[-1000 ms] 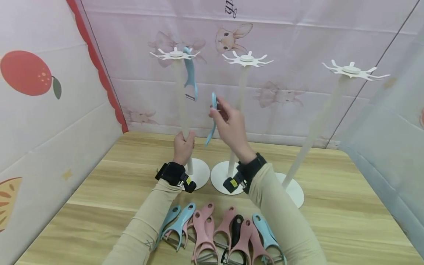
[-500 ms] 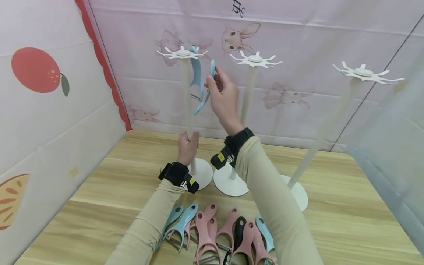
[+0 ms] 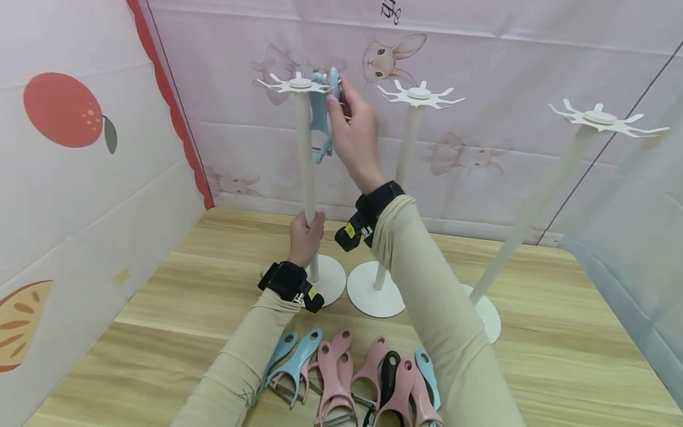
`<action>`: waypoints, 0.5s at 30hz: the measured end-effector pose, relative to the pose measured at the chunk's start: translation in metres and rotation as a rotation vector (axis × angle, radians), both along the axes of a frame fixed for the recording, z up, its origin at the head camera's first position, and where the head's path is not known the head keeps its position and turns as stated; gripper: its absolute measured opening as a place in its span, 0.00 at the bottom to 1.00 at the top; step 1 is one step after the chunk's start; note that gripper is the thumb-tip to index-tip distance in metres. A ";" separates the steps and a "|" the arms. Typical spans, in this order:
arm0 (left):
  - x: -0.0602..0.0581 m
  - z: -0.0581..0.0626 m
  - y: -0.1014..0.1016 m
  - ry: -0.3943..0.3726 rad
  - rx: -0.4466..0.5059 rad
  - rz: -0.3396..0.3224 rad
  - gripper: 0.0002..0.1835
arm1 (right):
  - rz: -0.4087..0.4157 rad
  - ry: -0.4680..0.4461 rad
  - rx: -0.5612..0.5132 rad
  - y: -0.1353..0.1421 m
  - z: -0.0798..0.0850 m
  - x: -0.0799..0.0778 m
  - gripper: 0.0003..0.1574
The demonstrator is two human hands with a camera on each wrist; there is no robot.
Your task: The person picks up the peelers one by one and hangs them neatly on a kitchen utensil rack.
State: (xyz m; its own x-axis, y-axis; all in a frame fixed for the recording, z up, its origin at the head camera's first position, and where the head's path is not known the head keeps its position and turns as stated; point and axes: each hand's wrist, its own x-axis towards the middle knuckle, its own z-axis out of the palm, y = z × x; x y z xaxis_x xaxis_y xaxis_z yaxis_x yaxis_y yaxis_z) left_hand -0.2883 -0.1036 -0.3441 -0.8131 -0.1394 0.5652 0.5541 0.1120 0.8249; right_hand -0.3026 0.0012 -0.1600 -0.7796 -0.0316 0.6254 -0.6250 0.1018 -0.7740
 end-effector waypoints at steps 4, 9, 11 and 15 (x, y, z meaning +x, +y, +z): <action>0.001 0.002 0.001 -0.010 0.004 -0.019 0.17 | -0.010 0.002 0.054 -0.002 0.009 0.018 0.26; 0.001 0.002 0.001 -0.008 0.000 -0.011 0.17 | -0.025 -0.005 0.098 -0.002 0.009 0.022 0.24; 0.002 0.002 0.001 -0.007 -0.004 -0.001 0.17 | -0.025 0.005 0.123 -0.001 0.004 0.015 0.25; 0.002 0.002 0.000 -0.022 -0.009 0.008 0.17 | -0.027 0.047 0.169 0.001 -0.007 -0.001 0.25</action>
State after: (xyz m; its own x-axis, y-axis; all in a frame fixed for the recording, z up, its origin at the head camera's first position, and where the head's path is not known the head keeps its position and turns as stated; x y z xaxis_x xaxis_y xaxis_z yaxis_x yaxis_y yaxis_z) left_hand -0.2862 -0.1033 -0.3418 -0.8243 -0.1410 0.5482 0.5348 0.1237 0.8359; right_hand -0.3040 0.0019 -0.1671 -0.7514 -0.1189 0.6490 -0.6556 0.2454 -0.7141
